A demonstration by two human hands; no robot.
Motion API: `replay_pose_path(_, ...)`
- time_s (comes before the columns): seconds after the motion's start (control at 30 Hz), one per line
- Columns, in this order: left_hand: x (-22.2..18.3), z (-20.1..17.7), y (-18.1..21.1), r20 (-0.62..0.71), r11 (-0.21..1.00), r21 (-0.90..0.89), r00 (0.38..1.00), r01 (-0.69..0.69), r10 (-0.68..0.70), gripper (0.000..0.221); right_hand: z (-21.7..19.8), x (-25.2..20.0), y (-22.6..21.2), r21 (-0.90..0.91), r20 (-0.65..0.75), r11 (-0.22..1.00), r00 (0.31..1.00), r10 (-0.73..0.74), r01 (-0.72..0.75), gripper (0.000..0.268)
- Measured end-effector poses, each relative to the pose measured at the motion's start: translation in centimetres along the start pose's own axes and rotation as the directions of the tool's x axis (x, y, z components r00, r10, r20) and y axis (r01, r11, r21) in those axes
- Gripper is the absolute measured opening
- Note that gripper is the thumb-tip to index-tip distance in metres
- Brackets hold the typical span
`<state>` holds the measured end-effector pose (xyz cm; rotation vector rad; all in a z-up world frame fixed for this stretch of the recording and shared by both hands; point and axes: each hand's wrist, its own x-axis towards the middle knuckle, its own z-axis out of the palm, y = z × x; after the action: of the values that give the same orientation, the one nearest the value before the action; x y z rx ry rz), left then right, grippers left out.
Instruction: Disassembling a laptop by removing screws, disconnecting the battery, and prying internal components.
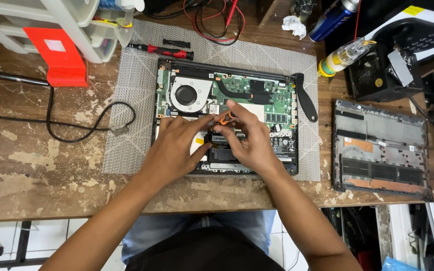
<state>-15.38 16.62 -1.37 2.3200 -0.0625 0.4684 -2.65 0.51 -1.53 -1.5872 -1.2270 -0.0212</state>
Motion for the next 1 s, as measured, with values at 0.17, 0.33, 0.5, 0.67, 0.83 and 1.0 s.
replay_pose_path(0.17, -0.1, 0.2, -0.2, -0.007, 1.000, 0.005, 1.000, -0.001, 0.001, 0.060, 0.2, 0.0, -0.2, -0.020, -0.011, 1.000, 1.000, -0.019, 0.019, 0.059)
replay_pose_path(0.33, 0.0, -0.1, 0.1, -0.026, 1.000, -0.015, 1.000, -0.015, 0.015, 0.061, 0.7, -0.2, 0.5, -0.125, -0.031, 0.982, 0.988, -0.148, 0.144, 0.059)
replay_pose_path(0.5, 1.6, -1.8, 1.6, -0.247, 0.898, -0.371, 0.958, -0.235, 0.148, 0.053, 0.8, 0.1, 0.5, -0.133, 0.001, 0.979, 0.988, -0.156, 0.155, 0.065)
replay_pose_path(0.67, 3.4, -2.0, 1.2, -0.225, 0.834, -0.490, 0.961, -0.254, 0.161, 0.037, -0.3, 1.9, -1.7, -0.046, 0.092, 0.993, 0.990, -0.104, 0.108, 0.054)
replay_pose_path(0.83, 4.5, -2.7, 1.0, -0.151, 0.819, -0.510, 0.964, -0.265, 0.218, 0.042, -1.0, 2.2, -2.4, 0.028, 0.172, 0.996, 0.981, -0.085, 0.081, 0.050)
replay_pose_path(1.0, 5.2, -1.5, 1.3, -0.257, 0.847, -0.391, 0.926, -0.360, 0.275, 0.033, -0.8, 1.5, 1.1, -0.020, 0.122, 0.996, 0.989, -0.086, 0.089, 0.041)
